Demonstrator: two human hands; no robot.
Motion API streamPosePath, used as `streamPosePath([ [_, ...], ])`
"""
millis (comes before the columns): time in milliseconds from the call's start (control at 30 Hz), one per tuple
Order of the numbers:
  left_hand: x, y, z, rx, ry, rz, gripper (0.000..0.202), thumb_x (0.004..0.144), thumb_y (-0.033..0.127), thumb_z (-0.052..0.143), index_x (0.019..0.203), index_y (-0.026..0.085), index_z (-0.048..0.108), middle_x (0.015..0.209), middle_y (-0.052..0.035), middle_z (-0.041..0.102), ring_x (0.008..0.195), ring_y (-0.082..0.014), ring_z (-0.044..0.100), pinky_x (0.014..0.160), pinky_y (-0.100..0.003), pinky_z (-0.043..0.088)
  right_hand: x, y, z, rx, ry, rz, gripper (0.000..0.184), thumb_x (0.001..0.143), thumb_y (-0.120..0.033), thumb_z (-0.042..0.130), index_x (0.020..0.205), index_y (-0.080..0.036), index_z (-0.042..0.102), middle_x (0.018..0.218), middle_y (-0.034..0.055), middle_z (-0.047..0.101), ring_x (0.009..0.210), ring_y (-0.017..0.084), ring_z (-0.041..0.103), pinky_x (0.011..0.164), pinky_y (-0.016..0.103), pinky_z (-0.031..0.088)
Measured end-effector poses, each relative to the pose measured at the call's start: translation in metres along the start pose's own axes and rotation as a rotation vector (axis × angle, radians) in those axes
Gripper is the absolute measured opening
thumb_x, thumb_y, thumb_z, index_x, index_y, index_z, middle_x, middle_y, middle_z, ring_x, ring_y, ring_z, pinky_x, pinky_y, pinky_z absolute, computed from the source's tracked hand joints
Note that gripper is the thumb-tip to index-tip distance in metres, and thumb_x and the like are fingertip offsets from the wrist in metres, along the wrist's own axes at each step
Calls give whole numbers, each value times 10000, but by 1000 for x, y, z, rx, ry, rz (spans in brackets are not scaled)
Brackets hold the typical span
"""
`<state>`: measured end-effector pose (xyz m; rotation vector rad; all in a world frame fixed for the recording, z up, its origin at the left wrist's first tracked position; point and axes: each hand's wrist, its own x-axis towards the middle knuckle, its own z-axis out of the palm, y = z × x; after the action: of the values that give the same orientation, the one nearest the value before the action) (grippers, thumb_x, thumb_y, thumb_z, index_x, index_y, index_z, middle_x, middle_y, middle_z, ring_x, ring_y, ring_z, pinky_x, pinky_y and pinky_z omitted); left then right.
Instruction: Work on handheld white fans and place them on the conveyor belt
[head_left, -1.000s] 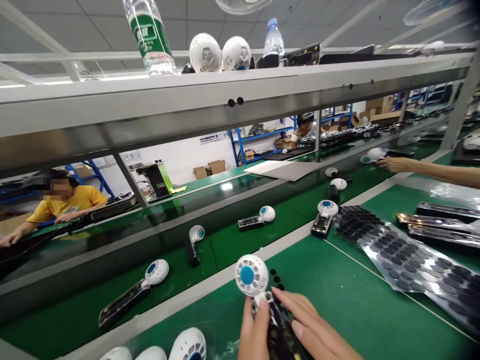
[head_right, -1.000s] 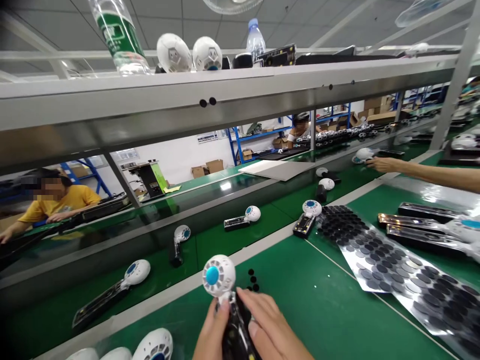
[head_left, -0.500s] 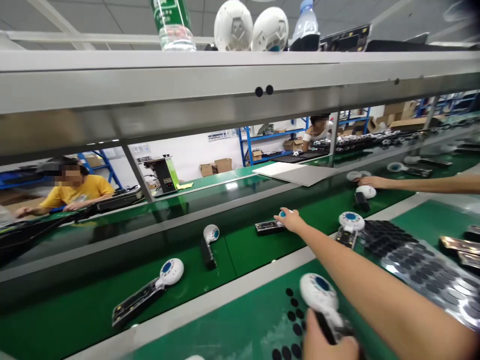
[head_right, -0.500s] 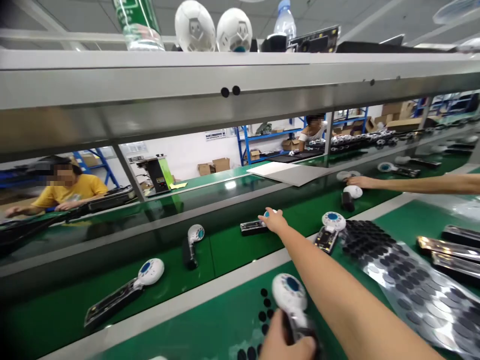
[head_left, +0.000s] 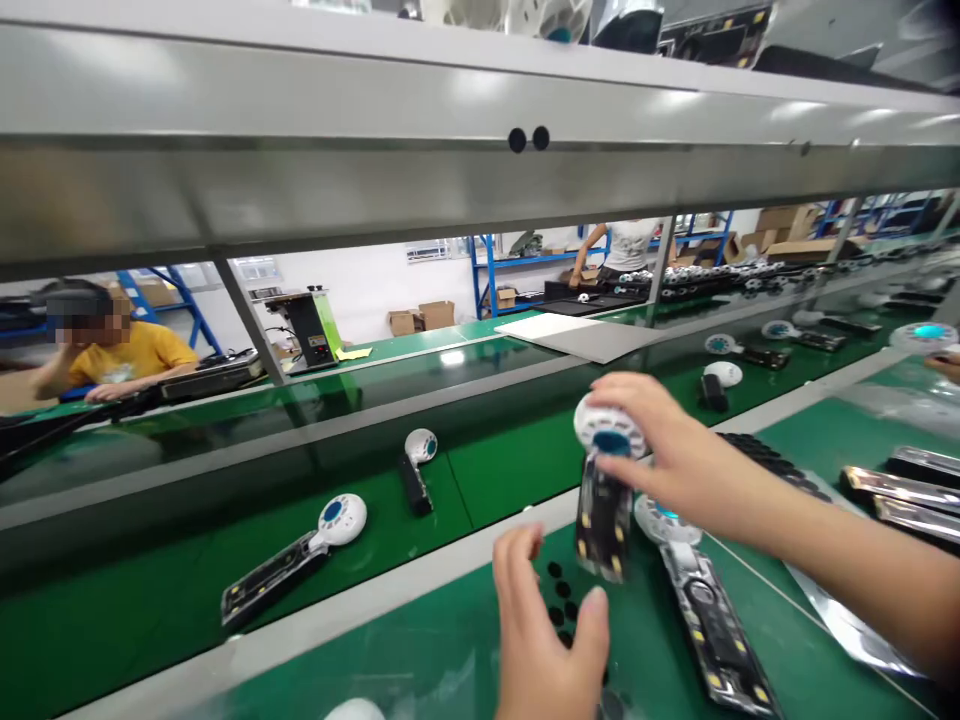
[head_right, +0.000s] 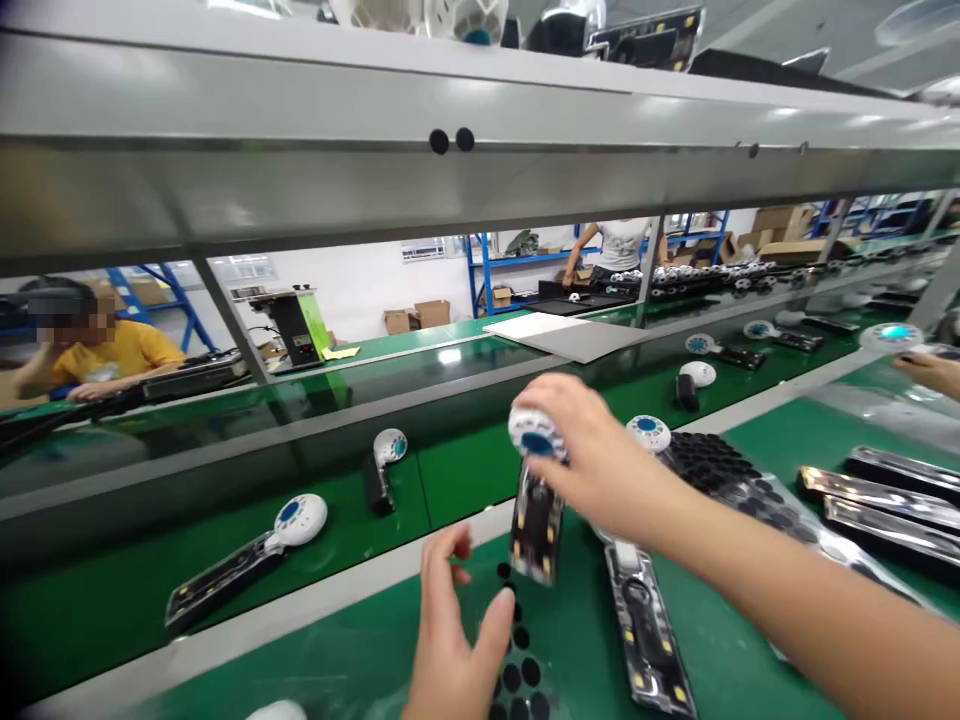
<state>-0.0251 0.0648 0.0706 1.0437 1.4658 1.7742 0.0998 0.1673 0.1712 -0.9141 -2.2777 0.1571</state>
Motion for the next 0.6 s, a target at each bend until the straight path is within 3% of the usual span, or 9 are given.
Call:
streamPosePath([
  [67,2,-2,-22,-209,-216,-112,594,528,312,741,1075,191,541,1177,-111,535,1067,-292,486,875,-320,361,-20,-20,4,257,-247,-16,408,728,-167,587,1097,-274,450,1273,25,401,1208,218,368,1004,345,308],
  [133,3,-10,-36,-332,-428,-339,656,527,414,743,1093,170,518,1134,-148,585,904,-314,598,724,-354,452,-37,-28,20,480,-452,52,537,718,-212,614,1205,-294,403,1360,19,347,1246,219,342,1006,342,319],
  [167,4,-15,-41,-329,-440,-426,639,545,441,732,1077,164,510,1069,-154,620,779,-295,633,634,-345,469,-44,-29,31,539,-488,132,584,745,-260,594,1273,-298,349,1386,29,333,1255,218,340,1004,349,329],
  [200,6,-20,-45,-297,-382,-488,601,570,447,722,1051,162,502,998,-147,647,677,-264,641,575,-329,469,-52,-27,45,557,-481,237,604,788,-309,542,1332,-288,281,1397,50,333,1258,219,342,1003,367,334],
  [267,8,-27,-52,-280,-144,-564,461,650,404,685,992,176,478,857,-91,666,587,-202,626,563,-309,474,-70,-23,73,449,-377,458,520,876,-345,363,1373,-240,250,1375,92,389,1262,222,343,1008,420,327],
  [333,10,-28,-56,-392,63,-641,338,735,349,622,985,214,437,755,-29,647,603,-177,626,597,-303,481,-91,-23,97,287,-381,494,559,820,-288,442,1351,-149,336,1409,143,327,1311,295,208,1052,507,190],
  [367,11,-27,-56,-461,108,-678,304,769,330,588,1004,237,418,728,-12,638,621,-177,633,601,-299,479,-102,-25,107,177,-473,441,584,783,-272,480,1335,-115,373,1419,158,292,1311,328,177,1049,530,174],
  [500,14,-15,-51,-601,44,-707,368,774,359,583,1084,286,400,725,0,646,669,-176,644,613,-269,462,-126,-39,118,-43,-745,296,607,751,-290,517,1320,-109,406,1415,156,257,1284,412,182,1003,602,210],
  [600,16,-14,-48,-644,-39,-766,403,757,525,524,953,173,512,634,-24,641,579,-160,617,564,-249,453,-118,-39,110,-82,-620,243,469,780,-227,494,1243,-148,507,1313,151,470,1190,372,400,933,538,365],
])
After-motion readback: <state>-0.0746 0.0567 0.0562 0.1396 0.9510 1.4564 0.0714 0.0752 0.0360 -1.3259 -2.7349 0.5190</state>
